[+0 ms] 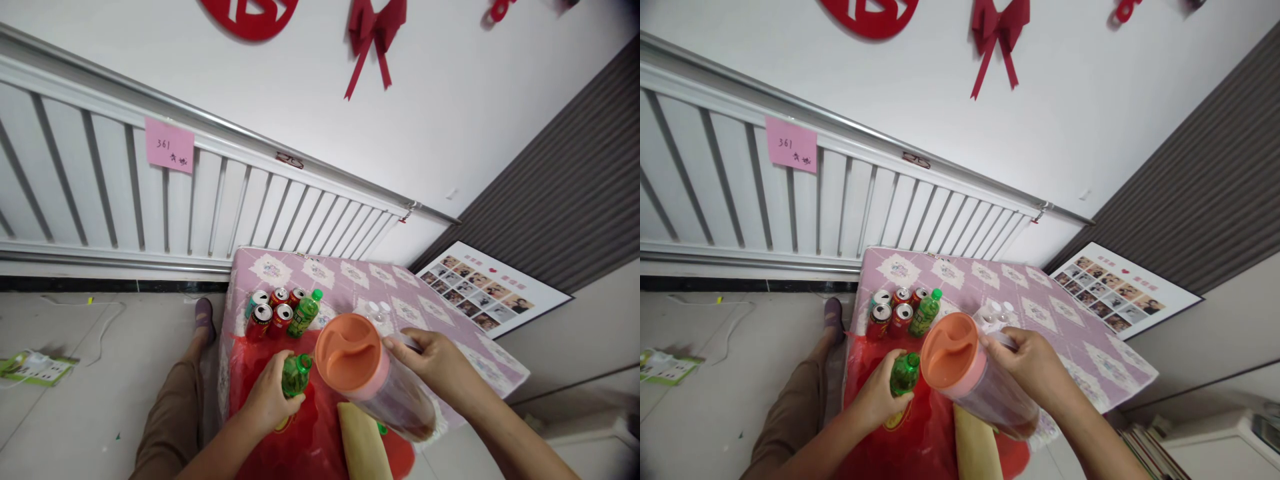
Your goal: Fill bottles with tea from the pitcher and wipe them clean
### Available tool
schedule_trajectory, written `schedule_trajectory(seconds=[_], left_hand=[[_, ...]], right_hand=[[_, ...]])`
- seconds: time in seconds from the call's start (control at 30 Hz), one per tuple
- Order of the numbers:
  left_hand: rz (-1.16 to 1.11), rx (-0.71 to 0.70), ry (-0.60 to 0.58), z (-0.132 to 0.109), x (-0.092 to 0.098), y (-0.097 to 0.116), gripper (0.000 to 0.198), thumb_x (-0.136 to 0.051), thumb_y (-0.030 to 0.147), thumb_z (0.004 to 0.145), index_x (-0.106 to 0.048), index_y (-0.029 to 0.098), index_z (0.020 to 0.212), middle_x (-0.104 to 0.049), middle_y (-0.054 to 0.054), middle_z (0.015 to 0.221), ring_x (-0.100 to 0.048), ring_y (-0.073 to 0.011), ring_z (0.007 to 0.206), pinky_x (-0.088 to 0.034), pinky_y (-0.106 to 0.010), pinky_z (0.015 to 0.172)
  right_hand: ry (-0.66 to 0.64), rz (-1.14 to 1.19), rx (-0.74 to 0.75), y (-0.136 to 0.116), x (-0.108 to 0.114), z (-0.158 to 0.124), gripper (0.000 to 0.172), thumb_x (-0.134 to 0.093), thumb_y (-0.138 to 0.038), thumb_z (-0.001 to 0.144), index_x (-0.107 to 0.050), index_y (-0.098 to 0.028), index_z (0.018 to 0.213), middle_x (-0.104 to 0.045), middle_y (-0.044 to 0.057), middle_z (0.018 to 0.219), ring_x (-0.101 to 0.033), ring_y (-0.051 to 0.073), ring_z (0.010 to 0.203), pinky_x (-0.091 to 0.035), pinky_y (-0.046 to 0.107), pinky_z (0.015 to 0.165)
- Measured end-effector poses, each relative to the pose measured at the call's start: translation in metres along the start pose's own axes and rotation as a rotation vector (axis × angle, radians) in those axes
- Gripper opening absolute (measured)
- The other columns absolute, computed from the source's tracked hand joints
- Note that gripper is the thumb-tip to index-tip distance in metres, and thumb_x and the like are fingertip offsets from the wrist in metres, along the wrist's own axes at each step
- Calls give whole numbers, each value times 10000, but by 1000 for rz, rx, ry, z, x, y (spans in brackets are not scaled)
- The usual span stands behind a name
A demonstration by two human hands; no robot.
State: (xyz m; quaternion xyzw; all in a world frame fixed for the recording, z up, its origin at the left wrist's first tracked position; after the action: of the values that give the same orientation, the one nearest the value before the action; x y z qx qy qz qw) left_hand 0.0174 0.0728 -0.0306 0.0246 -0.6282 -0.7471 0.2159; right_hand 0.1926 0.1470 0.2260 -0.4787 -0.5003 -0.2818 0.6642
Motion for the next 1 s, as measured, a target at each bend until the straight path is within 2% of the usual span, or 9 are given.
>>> schedule_trajectory(seconds=[0.53, 1.0], left_hand=[[6, 15, -18, 0, 0, 3, 713, -697, 158, 605, -422, 177, 1263, -554, -133, 1288, -541, -264, 1190, -413, -435, 1052], [4, 19, -13, 0, 1, 3, 718, -711, 154, 596, -424, 188, 1254, -565, -126, 1277, -554, -267, 1177, -427, -437, 1044]], right_hand=[[29, 18, 44, 0, 1, 0, 475, -510, -586, 758, -330, -220, 514, -272, -53, 505, -278, 92, 475, -230, 221, 409], [11, 6, 27, -5, 3, 0, 458, -506, -589, 743, -362, -221, 510, -305, -52, 495, -308, 99, 477, -252, 231, 424]])
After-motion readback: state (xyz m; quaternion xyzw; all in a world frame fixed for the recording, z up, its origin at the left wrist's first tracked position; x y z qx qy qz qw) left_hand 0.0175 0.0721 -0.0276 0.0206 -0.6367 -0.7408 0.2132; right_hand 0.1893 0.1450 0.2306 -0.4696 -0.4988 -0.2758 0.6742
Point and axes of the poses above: each hand's wrist, its own z-axis towards the middle knuckle, its own x-axis out of the back of the hand, y = z × x, the point moved 6 cm from there along z, towards the middle knuckle
